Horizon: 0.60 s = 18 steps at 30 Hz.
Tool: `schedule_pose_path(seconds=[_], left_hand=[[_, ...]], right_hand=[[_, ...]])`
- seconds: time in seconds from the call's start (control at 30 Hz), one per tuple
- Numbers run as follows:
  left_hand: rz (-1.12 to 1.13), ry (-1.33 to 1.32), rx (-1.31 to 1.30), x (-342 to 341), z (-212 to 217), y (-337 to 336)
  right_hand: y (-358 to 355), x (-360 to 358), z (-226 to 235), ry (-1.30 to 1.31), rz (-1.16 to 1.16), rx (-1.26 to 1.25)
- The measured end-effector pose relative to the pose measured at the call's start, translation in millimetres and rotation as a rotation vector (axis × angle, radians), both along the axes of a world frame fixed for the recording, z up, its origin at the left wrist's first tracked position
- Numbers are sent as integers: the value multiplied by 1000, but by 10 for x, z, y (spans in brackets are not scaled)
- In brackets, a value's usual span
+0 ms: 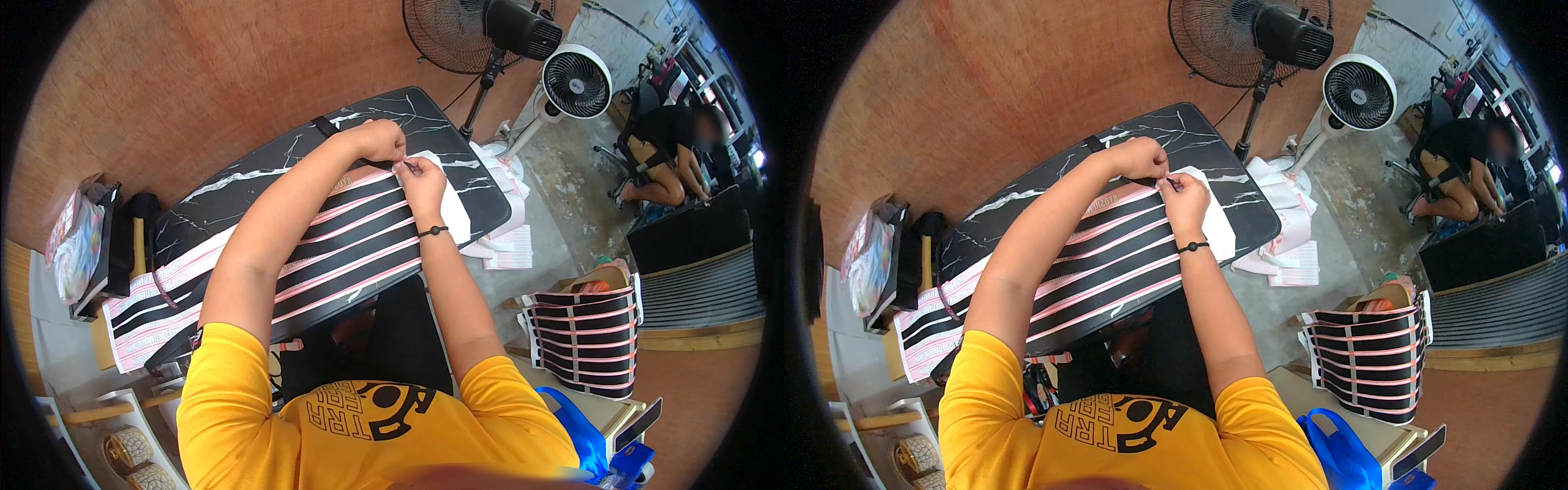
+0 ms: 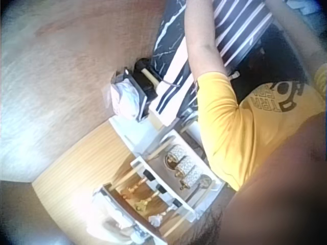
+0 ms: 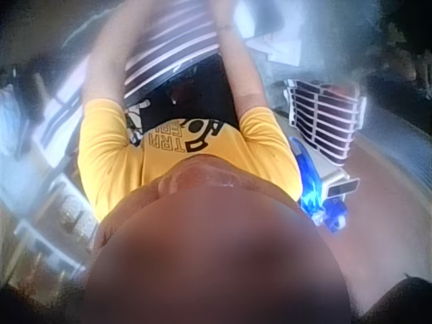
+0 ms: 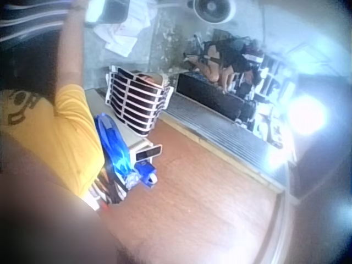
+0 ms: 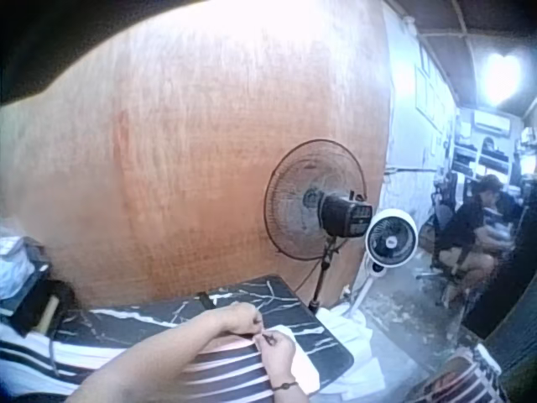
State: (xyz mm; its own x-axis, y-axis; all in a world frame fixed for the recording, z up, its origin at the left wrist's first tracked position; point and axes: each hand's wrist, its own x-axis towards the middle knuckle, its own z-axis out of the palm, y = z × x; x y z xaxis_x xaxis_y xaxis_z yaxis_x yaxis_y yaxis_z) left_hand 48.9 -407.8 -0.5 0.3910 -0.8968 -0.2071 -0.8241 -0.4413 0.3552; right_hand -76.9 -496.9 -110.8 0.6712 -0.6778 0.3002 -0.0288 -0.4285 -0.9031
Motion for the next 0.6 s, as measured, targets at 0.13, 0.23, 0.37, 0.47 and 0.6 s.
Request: schedule_pose_path(seconds=[0.13,0.23,0.37,0.47,0.6], left_hand=[[-10,-4,-10,-9,-69,2],[19,18,-74,23,-179,29],[135,-34,-118,64,-307,26],[185,-126,-323,30,-315,5],[121,-21,-350,-48,-141,34]], right_hand=[[-8,-8,5,-10,8,1],[-16,-54,39,-111,-5,-209],[11,-111,92,-95,8,-117],[10,-114,114,-110,28,134],[-12,-101,136,-118,18,207]])
